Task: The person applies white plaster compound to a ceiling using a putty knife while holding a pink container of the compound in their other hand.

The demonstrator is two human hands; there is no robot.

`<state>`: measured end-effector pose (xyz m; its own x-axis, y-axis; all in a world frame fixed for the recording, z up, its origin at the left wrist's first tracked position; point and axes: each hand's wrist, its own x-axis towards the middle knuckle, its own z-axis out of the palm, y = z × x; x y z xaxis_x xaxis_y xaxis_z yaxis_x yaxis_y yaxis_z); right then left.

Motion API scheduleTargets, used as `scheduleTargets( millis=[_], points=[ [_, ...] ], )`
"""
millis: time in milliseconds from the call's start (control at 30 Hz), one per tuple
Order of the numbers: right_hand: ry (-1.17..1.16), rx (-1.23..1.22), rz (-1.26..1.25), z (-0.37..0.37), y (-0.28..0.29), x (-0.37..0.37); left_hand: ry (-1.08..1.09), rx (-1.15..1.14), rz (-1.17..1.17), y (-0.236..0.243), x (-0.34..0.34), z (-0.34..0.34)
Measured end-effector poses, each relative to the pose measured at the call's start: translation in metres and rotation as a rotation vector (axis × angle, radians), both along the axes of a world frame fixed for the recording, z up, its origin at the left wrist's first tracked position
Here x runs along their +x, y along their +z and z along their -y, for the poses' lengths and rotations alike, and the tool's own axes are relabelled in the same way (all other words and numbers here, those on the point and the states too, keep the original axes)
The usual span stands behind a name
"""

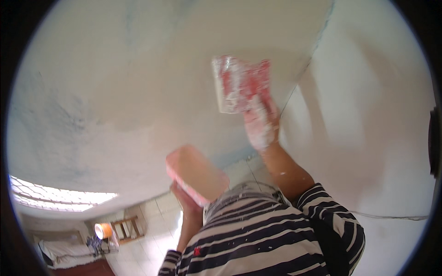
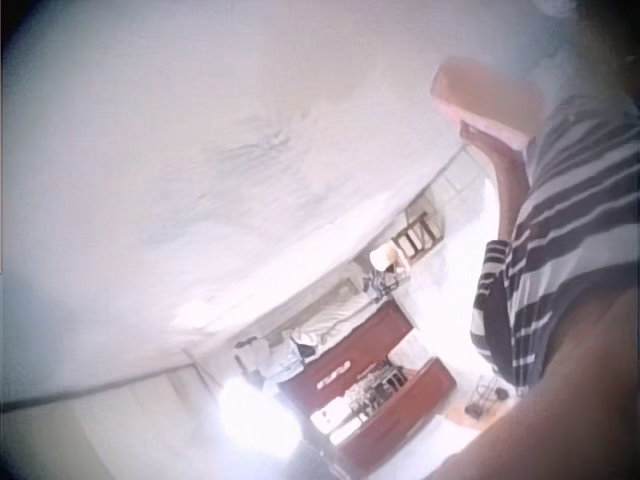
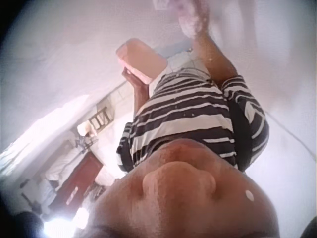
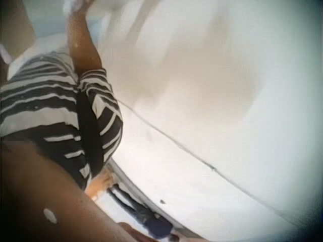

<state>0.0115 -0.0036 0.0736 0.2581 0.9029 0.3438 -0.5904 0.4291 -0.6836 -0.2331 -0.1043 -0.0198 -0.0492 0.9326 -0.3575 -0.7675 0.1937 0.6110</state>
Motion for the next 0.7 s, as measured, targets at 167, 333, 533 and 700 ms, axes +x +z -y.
scheduleTargets(
  millis=[167, 333, 533, 700],
  points=[
    [0.055, -0.075, -0.422, 0.064, -0.036, 0.007, -0.131, -0.064, 0.08, 0.016, 0.012, -0.012],
    [-0.036, 0.236, 0.308, 0.08, -0.057, 0.025, -0.299, -0.038, 0.155, 0.018, 0.037, -0.047],
    [-0.15, 0.322, 1.285, 0.11, -0.025, 0.017, -0.556, 0.017, 0.393, 0.033, 0.027, -0.065],
    [-0.258, 0.273, 1.535, 0.141, -0.011, 0.023, -0.596, 0.11, 0.528, 0.043, 0.0, -0.068]
  ],
)
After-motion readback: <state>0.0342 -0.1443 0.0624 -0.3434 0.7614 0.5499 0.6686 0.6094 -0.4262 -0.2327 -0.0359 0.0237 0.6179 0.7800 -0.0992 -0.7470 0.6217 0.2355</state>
